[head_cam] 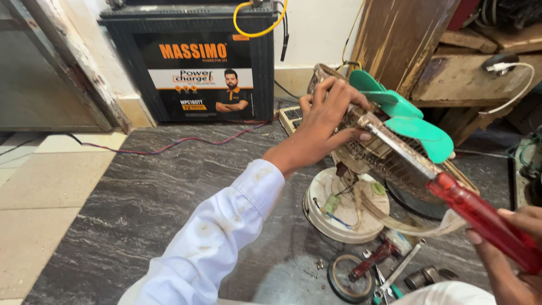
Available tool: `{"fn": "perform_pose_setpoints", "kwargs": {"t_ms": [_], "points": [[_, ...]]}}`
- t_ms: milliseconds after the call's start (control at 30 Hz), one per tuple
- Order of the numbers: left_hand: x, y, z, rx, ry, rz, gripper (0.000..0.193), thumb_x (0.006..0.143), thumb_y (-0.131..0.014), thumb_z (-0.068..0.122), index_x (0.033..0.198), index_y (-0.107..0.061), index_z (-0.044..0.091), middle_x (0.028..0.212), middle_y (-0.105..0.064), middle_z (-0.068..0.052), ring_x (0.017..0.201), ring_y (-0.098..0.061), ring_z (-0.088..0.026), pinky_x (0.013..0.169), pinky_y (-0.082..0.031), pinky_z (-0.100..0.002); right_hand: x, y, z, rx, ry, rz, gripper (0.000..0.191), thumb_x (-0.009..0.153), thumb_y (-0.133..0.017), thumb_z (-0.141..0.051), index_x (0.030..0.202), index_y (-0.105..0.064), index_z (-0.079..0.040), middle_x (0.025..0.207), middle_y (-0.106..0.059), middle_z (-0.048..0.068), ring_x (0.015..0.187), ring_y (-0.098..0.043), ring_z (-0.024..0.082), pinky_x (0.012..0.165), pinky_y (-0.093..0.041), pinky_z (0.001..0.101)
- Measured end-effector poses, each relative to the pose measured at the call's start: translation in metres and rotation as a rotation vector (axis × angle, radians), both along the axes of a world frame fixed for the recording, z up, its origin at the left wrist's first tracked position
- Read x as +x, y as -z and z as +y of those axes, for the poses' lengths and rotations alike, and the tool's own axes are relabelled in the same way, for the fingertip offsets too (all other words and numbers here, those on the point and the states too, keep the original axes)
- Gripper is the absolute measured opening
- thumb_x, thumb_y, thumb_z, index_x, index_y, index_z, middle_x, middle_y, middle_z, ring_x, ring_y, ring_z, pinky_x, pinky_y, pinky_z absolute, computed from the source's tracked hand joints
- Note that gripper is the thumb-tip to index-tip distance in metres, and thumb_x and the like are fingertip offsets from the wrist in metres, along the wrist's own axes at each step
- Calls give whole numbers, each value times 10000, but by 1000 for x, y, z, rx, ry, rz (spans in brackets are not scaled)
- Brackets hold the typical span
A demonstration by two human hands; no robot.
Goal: The person tests a table fan by turning it on and off, then uses a screwdriver to remove the front grill. They reattach the grill and tighten the screws to secure it.
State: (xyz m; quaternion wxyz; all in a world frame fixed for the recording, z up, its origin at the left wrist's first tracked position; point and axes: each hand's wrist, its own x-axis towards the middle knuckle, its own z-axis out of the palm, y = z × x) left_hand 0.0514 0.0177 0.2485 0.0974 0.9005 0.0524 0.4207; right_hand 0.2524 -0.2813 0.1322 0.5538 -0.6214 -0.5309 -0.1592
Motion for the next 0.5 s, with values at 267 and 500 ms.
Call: {"fn": "perform_pose_setpoints", "kwargs": {"t_ms": [267,500], "points": [[4,4,-7,64,-77,7,499,959,-683,506,1310,-517,192,1341,-497,-28,1435,-353,-241,1094,-242,-469,17,-12,-8,-263,134,-63,532,931,-776,-69,1391,-522,16,1055,-644,176,892,-718,231,773,-588,312],[-2,3,-7,59,-50,9,574,945,-658,557,1321,-514,148,1342,-541,-50,1411,-379,-251,1112,-254,-460,19,-31,-2,-362,50,140,612,824,-817,-104,1346,-534,45,982,-687,189,853,-724,240,768,-587,331]]}}
